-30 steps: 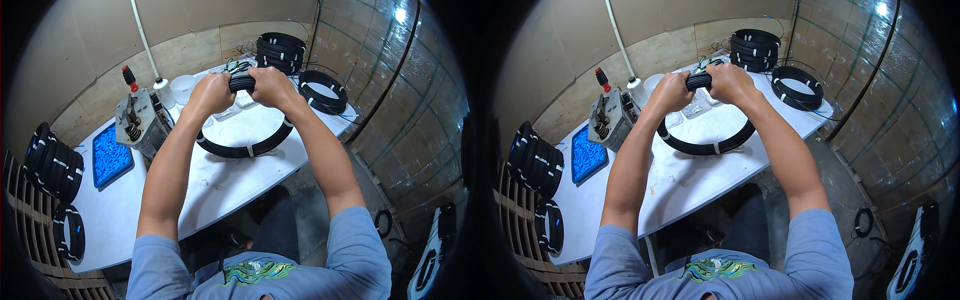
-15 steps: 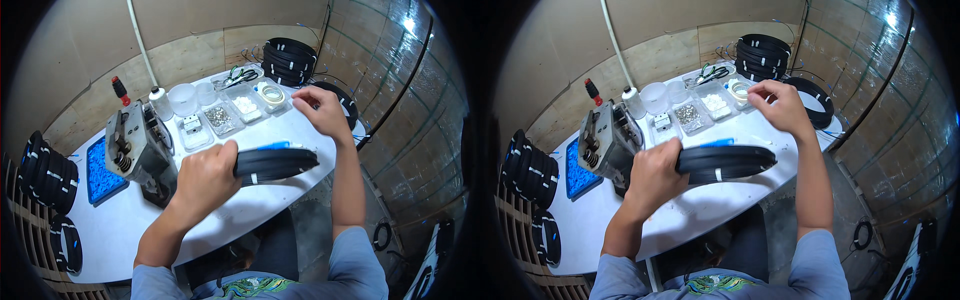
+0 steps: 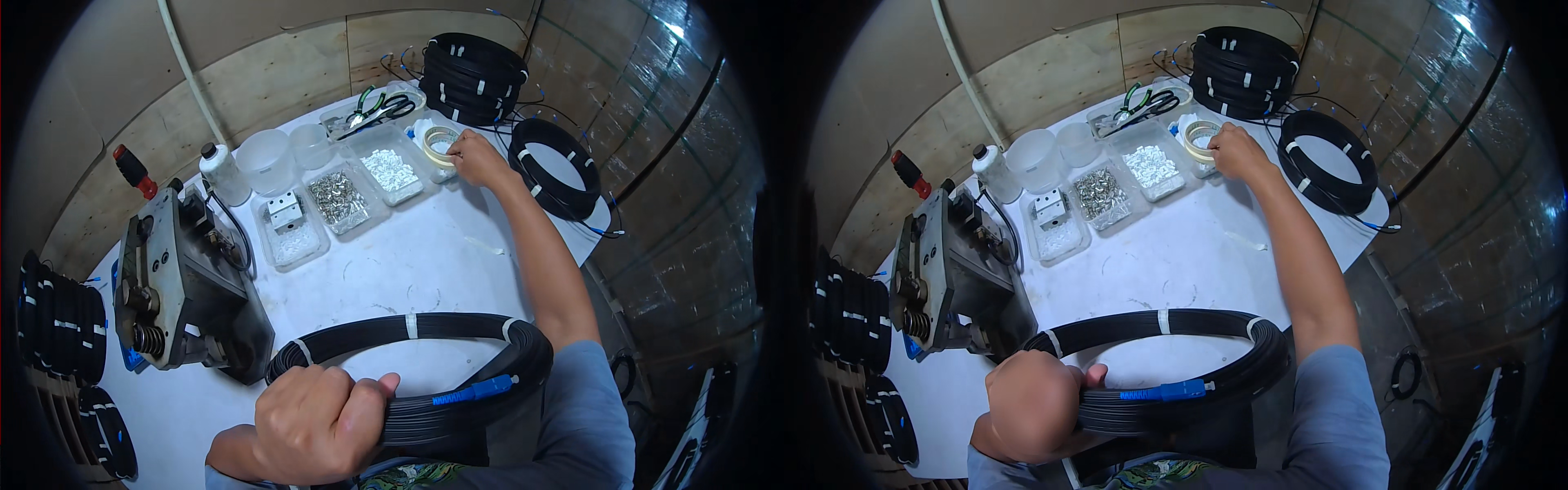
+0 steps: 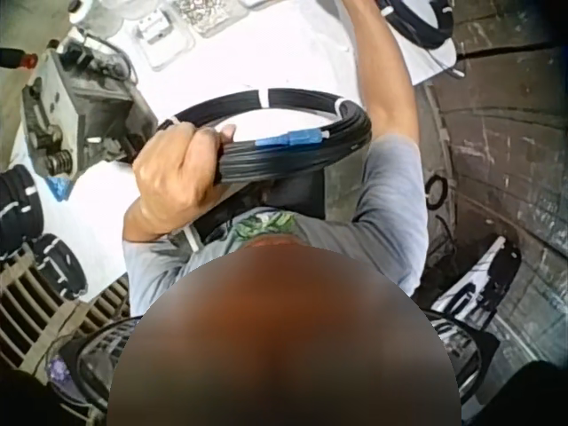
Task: Bundling a black wire coil using white tape.
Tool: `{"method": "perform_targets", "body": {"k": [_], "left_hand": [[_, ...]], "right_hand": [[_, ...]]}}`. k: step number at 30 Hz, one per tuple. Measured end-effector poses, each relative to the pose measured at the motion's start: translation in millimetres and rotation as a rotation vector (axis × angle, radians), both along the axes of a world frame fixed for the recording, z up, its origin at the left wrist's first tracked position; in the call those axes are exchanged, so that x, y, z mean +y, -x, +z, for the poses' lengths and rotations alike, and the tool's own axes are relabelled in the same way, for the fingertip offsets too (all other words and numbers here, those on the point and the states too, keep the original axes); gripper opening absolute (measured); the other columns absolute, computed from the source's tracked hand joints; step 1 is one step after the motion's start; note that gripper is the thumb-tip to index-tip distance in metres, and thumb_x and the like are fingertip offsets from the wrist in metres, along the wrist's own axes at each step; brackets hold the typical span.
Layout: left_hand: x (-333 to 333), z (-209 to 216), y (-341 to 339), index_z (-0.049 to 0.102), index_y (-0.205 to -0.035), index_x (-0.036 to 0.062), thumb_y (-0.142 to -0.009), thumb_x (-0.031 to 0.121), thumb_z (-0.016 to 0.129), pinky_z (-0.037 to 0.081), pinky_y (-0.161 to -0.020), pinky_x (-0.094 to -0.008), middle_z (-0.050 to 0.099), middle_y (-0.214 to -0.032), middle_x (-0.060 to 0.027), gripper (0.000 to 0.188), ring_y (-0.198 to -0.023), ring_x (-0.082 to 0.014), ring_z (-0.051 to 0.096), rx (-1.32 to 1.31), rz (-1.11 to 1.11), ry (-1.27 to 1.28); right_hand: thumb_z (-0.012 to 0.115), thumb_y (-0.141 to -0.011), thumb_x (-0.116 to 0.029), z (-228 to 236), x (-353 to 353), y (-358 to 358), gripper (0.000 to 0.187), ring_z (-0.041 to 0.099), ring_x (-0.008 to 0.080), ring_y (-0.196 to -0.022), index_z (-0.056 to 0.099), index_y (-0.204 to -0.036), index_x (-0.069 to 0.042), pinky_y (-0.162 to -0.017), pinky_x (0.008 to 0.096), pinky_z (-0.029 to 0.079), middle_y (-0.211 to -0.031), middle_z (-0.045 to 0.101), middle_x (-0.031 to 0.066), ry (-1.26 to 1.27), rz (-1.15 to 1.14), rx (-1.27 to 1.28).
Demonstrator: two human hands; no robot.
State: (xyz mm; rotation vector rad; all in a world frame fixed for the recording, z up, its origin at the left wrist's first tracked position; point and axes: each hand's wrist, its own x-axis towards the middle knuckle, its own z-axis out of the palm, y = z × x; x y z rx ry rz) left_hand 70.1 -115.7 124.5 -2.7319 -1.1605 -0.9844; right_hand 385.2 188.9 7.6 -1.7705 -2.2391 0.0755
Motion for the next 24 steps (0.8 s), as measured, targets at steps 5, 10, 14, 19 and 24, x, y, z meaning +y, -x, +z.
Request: {"method": "perform_targets", "body": {"k": [5, 10, 14, 19, 24], "left_hand": [[11, 0, 2, 0.048, -0.063, 0.0071, -0.08, 0.015, 0.074, 0.032, -0.04, -0.0333, 0.036, -0.054, -0.0033, 0.032, -0.042, -0.0187, 0.043, 0.012, 0.004, -0.01], [34, 4, -13, 0.05, -0.072, 0.0063, -0.071, 0.054, 0.078, 0.047, -0.045, -0.0403, 0.055, -0.057, -0.0099, 0.055, -0.049, -0.0303, 0.06, 0.028, 0.09, 0.012], [58, 9, -15, 0.051, -0.069, 0.0026, -0.082, 0.067, 0.06, 0.048, -0.052, -0.0467, 0.057, -0.057, -0.0181, 0.066, -0.055, -0.0395, 0.06, -0.014, 0.077, -0.011], [73, 14, -28, 0.057, -0.085, 0.0044, -0.1, 0.039, 0.046, 0.048, -0.053, -0.0549, 0.06, -0.058, -0.022, 0.039, -0.057, -0.0432, 0.062, -0.056, 0.143, -0.043], [67, 10, -33, 0.043, -0.125, 0.0086, -0.099, 0.038, 0.047, 0.047, -0.051, -0.0563, 0.062, -0.06, -0.0217, 0.039, -0.056, -0.0447, 0.062, -0.158, 0.214, -0.029]], "right_hand": [[0.059, -0.093, -0.015, 10, -19, 6, 0.02, 0.059, 0.0295, -0.109, 0.072, -0.104, -0.004, -0.096, 0.0377, 0.047, -0.11, 0.063, 0.0144, -0.12, 0.027, 0.176], [0.053, -0.101, -0.02, 63, -73, 19, 0.02, 0.068, 0.0239, -0.082, 0.057, -0.108, -0.002, -0.077, 0.0314, 0.052, -0.097, 0.07, 0.0103, -0.082, 0.14, 0.622], [0.059, -0.097, -0.013, 130, -129, 50, 0.022, 0.065, 0.0103, -0.086, 0.058, -0.113, 0.002, -0.08, 0.0267, 0.052, -0.096, 0.07, 0.0073, -0.024, 0.386, 0.888], [0.067, -0.09, -0.011, 176, -205, 81, 0.022, 0.067, 0.0117, -0.078, 0.068, -0.109, 0.0, -0.073, 0.0275, 0.054, -0.09, 0.072, 0.0065, -0.193, 0.379, 0.783], [0.071, -0.085, -0.011, 154, -230, 96, 0.023, 0.068, 0.0124, -0.074, 0.073, -0.105, -0.001, -0.07, 0.0273, 0.054, -0.089, 0.075, 0.0101, -0.27, 0.323, 0.815]]}}
